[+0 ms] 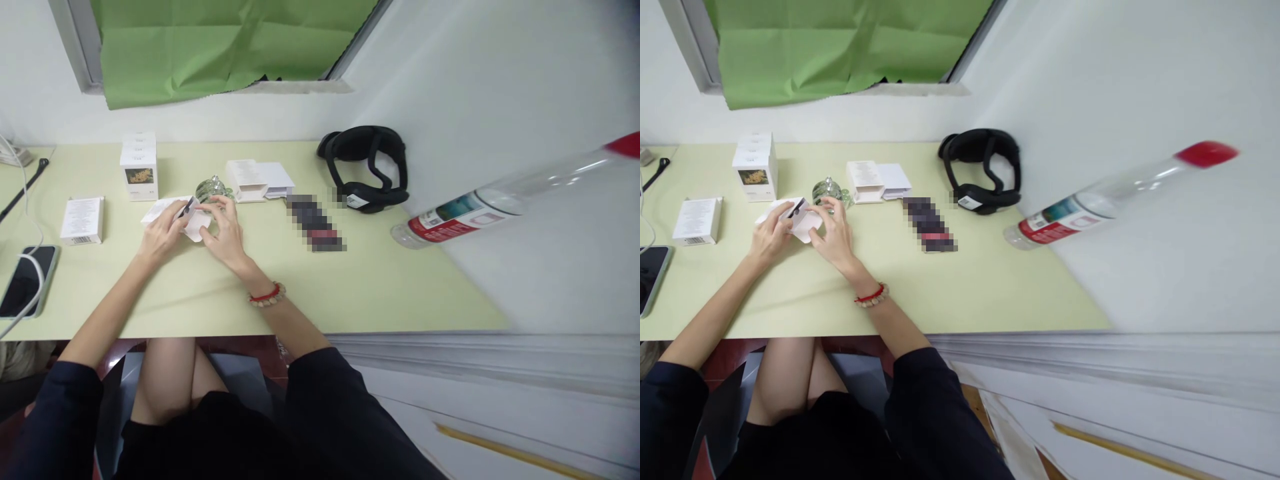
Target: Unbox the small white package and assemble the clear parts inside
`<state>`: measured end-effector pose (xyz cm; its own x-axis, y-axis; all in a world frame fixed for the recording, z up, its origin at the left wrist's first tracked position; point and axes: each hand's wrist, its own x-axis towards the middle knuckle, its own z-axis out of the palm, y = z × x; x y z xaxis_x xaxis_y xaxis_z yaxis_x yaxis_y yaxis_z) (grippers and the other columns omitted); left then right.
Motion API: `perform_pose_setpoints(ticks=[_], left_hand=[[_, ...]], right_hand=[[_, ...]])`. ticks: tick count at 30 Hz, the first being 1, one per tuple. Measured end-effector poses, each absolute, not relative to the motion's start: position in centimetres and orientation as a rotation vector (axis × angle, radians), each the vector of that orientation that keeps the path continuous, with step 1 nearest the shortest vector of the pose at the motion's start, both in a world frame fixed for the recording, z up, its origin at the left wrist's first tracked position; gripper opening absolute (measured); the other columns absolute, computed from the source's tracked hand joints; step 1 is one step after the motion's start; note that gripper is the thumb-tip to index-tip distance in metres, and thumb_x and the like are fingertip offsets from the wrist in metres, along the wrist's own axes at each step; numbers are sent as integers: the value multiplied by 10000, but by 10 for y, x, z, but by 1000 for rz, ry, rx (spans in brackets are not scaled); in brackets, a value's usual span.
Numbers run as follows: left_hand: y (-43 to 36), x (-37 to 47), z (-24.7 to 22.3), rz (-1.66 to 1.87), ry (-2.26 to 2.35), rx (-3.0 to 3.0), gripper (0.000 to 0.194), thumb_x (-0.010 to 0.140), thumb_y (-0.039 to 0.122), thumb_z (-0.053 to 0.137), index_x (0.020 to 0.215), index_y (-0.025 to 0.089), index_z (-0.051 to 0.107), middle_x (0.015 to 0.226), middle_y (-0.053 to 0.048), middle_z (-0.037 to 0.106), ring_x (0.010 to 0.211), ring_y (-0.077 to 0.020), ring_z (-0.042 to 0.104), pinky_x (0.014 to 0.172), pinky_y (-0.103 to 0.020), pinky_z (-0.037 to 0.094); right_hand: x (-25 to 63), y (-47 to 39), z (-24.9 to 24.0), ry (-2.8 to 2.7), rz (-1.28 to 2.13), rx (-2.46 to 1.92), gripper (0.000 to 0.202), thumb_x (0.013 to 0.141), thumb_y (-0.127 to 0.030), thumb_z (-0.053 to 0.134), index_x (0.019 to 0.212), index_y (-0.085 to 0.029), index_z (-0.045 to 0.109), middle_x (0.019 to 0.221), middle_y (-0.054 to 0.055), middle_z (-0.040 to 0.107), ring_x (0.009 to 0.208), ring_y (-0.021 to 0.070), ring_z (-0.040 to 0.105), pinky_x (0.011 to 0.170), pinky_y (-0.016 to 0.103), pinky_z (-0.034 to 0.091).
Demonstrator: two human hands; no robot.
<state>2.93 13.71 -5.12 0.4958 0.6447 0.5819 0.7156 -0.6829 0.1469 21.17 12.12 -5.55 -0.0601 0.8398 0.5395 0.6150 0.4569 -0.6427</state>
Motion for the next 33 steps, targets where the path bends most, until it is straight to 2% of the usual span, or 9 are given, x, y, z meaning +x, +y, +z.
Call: perform_pose_setpoints(ticks=[2,6,11,17,23,26,30,33], left_hand=[[138,30,-52,-948,-1186,-2616,200,946,187,385,973,172,582,1289,-178,578,1206,-219,576,932,-345,523],[139,30,-54,-935,-1174,-2589,224,950,173,360,858,169,564,1230,-173,608,1124,-208,614,833,-316,535],[139,29,-56,-883,-1185,-2637,209,937,201,389,912,172,595,1219,-176,604,1095,-215,622,798,-316,539],[139,28,-54,-840,-1204,-2553,280,963,211,320,926,167,594,1174,-181,627,1049,-200,634,720,-290,529],[141,27,-57,-893,-1241,-2577,212,957,227,374,965,170,577,1177,-180,618,1051,-206,631,719,-284,521],[140,27,-58,-855,-1185,-2586,211,957,236,386,991,169,583,1148,-172,636,1030,-203,641,717,-278,513],[138,28,-56,-778,-1093,-2632,267,963,238,374,1083,177,604,1143,-161,650,1056,-202,640,779,-290,518],[135,31,-54,-689,-1016,-2688,306,963,257,377,1126,176,624,1178,-151,653,1099,-215,630,858,-316,517]], right_hand=[[213,123,-57,-1794,272,-1234,428,765,-173,523,1174,-245,627,1315,99,444,1199,262,501,1003,463,494],[214,127,-63,-1737,275,-1285,464,768,-195,552,1229,-214,607,1332,128,413,1209,296,489,1016,517,478],[215,128,-63,-1875,263,-1158,500,778,-132,509,1263,-239,566,1383,109,379,1307,278,422,1125,535,366],[216,127,-59,-1916,227,-1120,263,888,-271,487,1101,-232,637,1388,97,403,1312,289,417,1126,550,332],[220,125,-54,-1888,222,-1183,222,911,-362,514,929,-243,701,1339,59,478,1273,280,454,1109,540,344],[221,127,-56,-1819,270,-1232,206,879,-386,581,895,-238,724,1311,71,496,1259,298,463,1104,553,342],[217,131,-66,-1793,299,-1255,333,749,-400,730,1043,-243,723,1316,97,493,1253,313,468,1086,542,384],[213,134,-71,-1820,352,-1222,280,735,-343,731,990,-229,727,1308,98,508,1254,304,479,1104,520,386]])
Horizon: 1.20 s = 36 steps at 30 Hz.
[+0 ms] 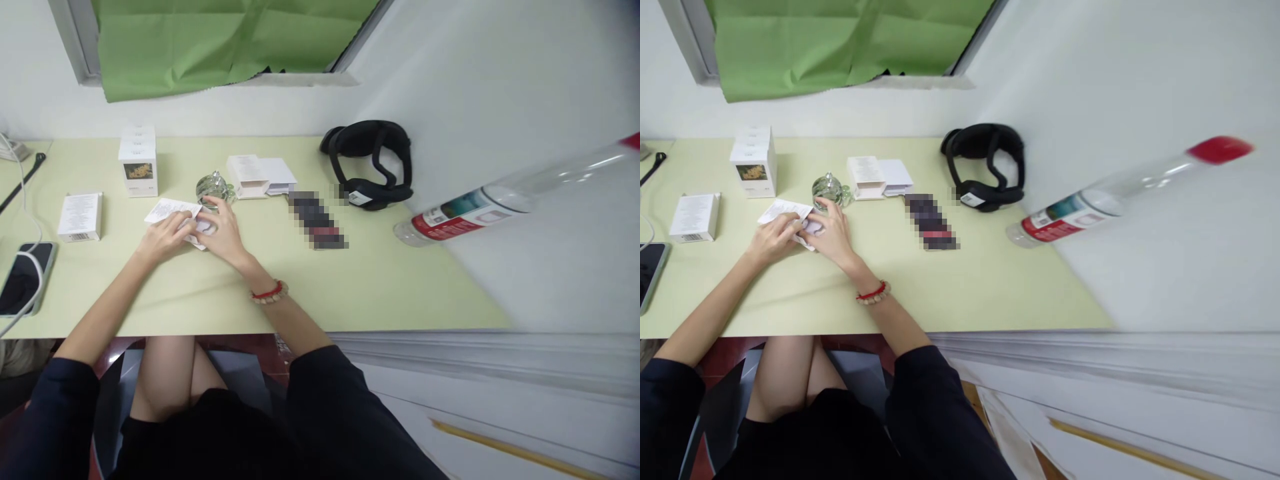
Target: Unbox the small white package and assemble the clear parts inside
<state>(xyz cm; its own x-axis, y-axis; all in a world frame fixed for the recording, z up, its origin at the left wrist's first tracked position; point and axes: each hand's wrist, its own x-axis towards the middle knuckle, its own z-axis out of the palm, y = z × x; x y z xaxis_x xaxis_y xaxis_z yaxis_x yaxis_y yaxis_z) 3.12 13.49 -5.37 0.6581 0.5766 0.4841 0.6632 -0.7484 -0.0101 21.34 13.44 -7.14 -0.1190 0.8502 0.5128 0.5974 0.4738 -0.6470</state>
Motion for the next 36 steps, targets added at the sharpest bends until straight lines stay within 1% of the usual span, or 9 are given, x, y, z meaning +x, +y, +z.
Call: perform_pose_setpoints(ticks=[3,6,12,17,20,23,27,31,36], left_hand=[[133,35,-52,-653,-1032,-2695,372,941,249,413,1260,189,595,1334,-124,587,1233,-245,560,959,-358,493],[133,36,-52,-637,-1141,-2694,482,905,228,448,1382,226,521,1431,-80,512,1327,-274,474,971,-392,490],[135,36,-50,-614,-1228,-2651,546,889,215,463,1434,241,475,1426,-57,519,1289,-285,503,906,-383,499],[134,35,-43,-589,-1260,-2635,532,896,239,474,1428,234,479,1399,-66,545,1243,-279,531,881,-371,488],[134,31,-41,-627,-1282,-2635,501,903,371,510,1371,194,530,1349,-106,580,1202,-273,558,896,-351,479],[135,29,-42,-665,-1193,-2645,560,892,469,520,1366,170,531,1407,-139,522,1271,-289,515,993,-367,440],[135,30,-47,-594,-985,-2717,526,918,357,470,1414,182,492,1504,-143,404,1375,-311,413,1056,-405,402],[133,33,-56,-540,-934,-2752,531,922,297,471,1437,166,464,1467,-147,454,1361,-328,425,1064,-439,402],[129,37,-64,-465,-985,-2756,539,908,195,471,1445,156,442,1435,-143,488,1357,-318,421,1063,-450,409]], right_hand=[[212,136,-73,-1831,398,-1196,243,759,-296,696,985,-209,714,1289,112,526,1254,300,485,1121,517,371],[212,136,-72,-1824,378,-1202,215,808,-320,642,981,-204,693,1276,116,537,1249,297,485,1118,524,372],[217,137,-70,-1794,284,-1179,286,925,-430,500,991,-197,650,1246,129,532,1233,273,497,1110,480,395],[222,140,-69,-1766,298,-1169,334,950,-477,444,1014,-202,622,1238,130,524,1242,262,491,1110,466,402],[223,140,-70,-1772,366,-1117,297,920,-458,498,979,-195,622,1216,134,525,1214,258,510,1101,457,415],[223,139,-70,-1794,417,-1056,234,875,-408,569,938,-192,632,1197,129,532,1171,242,541,1085,430,439],[222,137,-69,-1803,449,-1019,199,801,-345,647,910,-181,669,1173,124,560,1123,235,572,1050,409,472],[224,133,-69,-1789,484,-1080,184,706,-304,719,837,-175,707,1132,112,596,1091,255,589,1001,419,501],[225,129,-75,-1761,560,-1178,172,659,-286,743,792,-180,720,1112,102,618,1059,261,610,987,424,502]])
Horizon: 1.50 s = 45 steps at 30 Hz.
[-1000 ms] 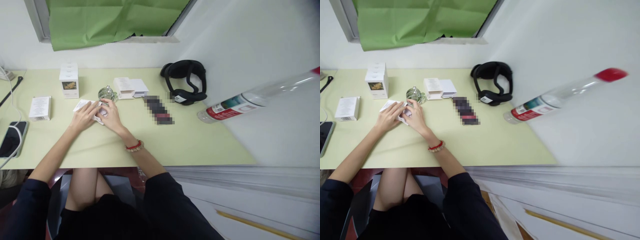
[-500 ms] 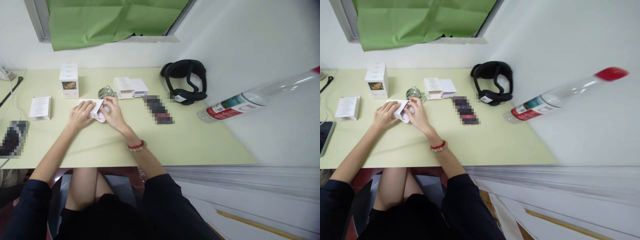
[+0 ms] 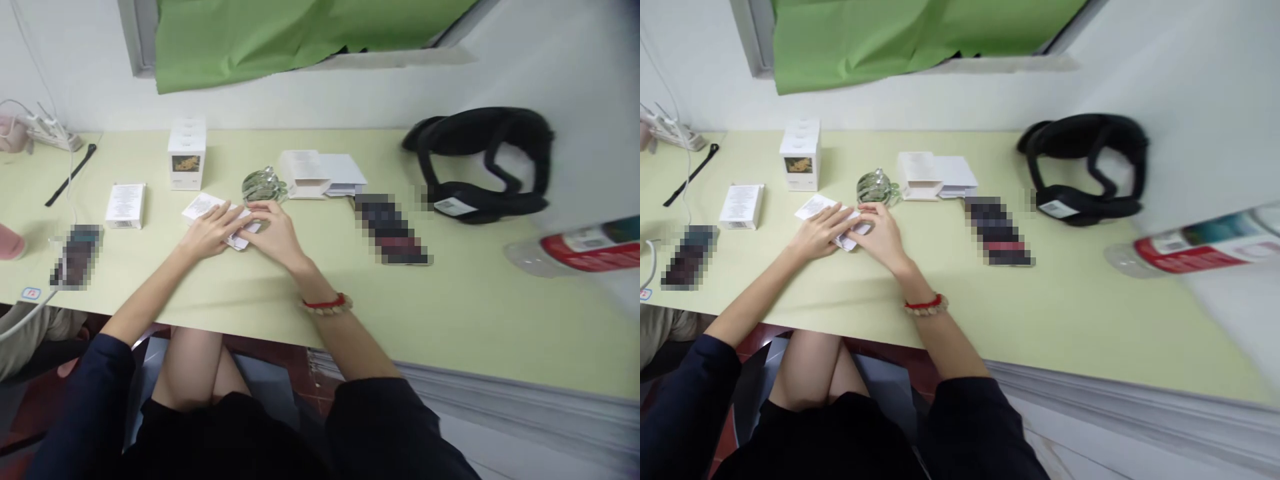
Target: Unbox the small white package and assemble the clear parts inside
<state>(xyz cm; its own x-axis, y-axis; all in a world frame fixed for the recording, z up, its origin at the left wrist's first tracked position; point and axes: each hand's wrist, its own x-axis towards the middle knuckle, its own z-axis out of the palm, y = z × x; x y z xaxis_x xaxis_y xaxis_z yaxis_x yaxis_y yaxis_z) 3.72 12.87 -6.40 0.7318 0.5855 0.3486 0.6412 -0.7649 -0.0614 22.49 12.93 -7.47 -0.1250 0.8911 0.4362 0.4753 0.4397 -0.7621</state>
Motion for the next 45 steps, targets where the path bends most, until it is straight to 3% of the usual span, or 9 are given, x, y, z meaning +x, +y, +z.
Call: perform_pose_setpoints(ticks=[3,10,20,25,30,35,40,45], left_hand=[[125,41,-63,-392,-1054,-2749,524,904,181,480,1427,164,452,1434,-135,484,1354,-347,406,996,-436,459],[120,49,-53,-261,-1108,-2751,522,904,169,486,1421,199,422,1418,-157,457,1337,-363,401,1010,-479,416],[122,51,-55,-313,-1090,-2760,529,881,166,485,1407,186,431,1404,-190,449,1326,-379,392,998,-495,394],[123,49,-56,-337,-1057,-2769,495,906,214,454,1399,179,447,1396,-187,448,1299,-383,409,984,-494,396],[124,46,-54,-338,-1026,-2765,489,911,240,461,1396,180,454,1363,-178,471,1257,-369,436,974,-474,399],[127,42,-53,-389,-996,-2755,470,919,281,457,1378,181,478,1309,-167,503,1181,-346,473,936,-454,419],[128,38,-49,-387,-995,-2750,471,917,273,441,1379,190,487,1277,-157,523,1150,-326,484,917,-430,424],[130,33,-46,-371,-1006,-2757,510,906,283,465,1410,209,459,1293,-149,521,1182,-311,480,926,-408,426]], right_hand=[[227,128,-77,-1781,589,-1205,174,645,-297,748,766,-176,715,1091,107,632,1049,265,619,974,422,505],[236,126,-70,-1781,721,-1280,241,589,-334,775,763,-175,723,1070,102,652,982,256,643,873,389,556],[238,118,-47,-1649,911,-1360,315,461,-445,765,618,-179,700,1041,116,637,943,265,642,868,405,534],[243,118,-44,-1709,887,-1352,284,476,-433,777,624,-199,716,1021,93,642,948,243,633,829,374,530],[249,119,-43,-1731,882,-1329,279,488,-437,790,642,-213,725,1001,74,645,825,201,631,724,351,529],[254,120,-41,-1744,884,-1272,253,515,-431,792,648,-226,725,965,61,640,926,222,628,794,360,530],[258,122,-41,-1731,922,-1232,280,515,-428,809,656,-207,711,926,58,625,868,197,626,768,329,531],[263,126,-42,-1753,951,-1210,398,509,-547,820,689,-215,695,956,60,640,884,206,624,708,328,531]])
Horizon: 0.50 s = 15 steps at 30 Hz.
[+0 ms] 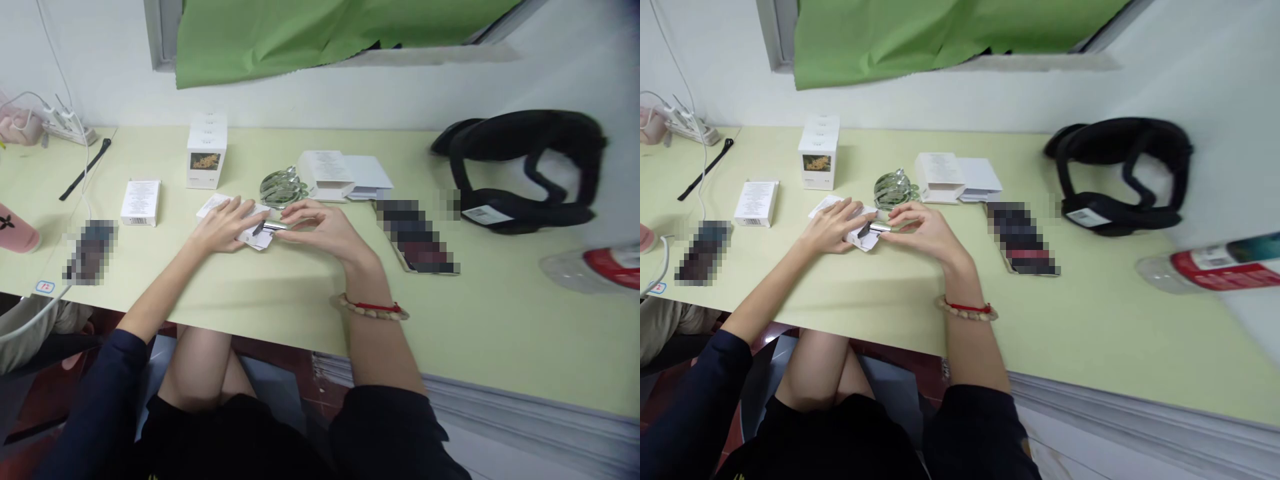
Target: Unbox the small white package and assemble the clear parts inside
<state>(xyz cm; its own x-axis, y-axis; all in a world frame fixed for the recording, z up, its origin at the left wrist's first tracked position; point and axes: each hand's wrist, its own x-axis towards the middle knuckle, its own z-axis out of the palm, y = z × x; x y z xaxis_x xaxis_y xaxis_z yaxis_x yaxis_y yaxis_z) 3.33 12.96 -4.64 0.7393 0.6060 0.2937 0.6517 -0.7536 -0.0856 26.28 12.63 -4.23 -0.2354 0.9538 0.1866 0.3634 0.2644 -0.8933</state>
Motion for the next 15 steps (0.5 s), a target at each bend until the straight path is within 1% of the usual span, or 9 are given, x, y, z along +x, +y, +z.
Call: perform_pose_setpoints(ticks=[2,9,12,15], left_hand=[[131,32,-47,-370,-1009,-2763,520,909,300,468,1421,212,447,1297,-148,522,1197,-306,478,920,-399,434],[131,26,-45,-355,-1030,-2734,529,920,329,442,1436,211,441,1314,-155,524,1228,-303,466,845,-361,469],[130,25,-44,-368,-1035,-2733,521,928,345,437,1431,211,449,1300,-155,534,1229,-297,467,837,-347,469],[130,24,-43,-395,-1042,-2732,510,943,378,421,1426,218,459,1295,-153,539,1218,-291,479,838,-346,465]], right_hand=[[264,128,-42,-1768,970,-1199,427,513,-581,818,699,-217,696,982,65,651,903,213,627,713,337,533],[266,130,-41,-1767,975,-1152,448,528,-588,823,718,-198,710,1021,91,676,976,241,643,734,353,536],[266,129,-41,-1770,975,-1160,462,540,-600,817,721,-189,709,1030,100,684,988,247,646,755,362,533],[265,128,-39,-1763,977,-1171,487,535,-623,808,717,-184,705,1019,103,696,983,251,650,742,358,528]])
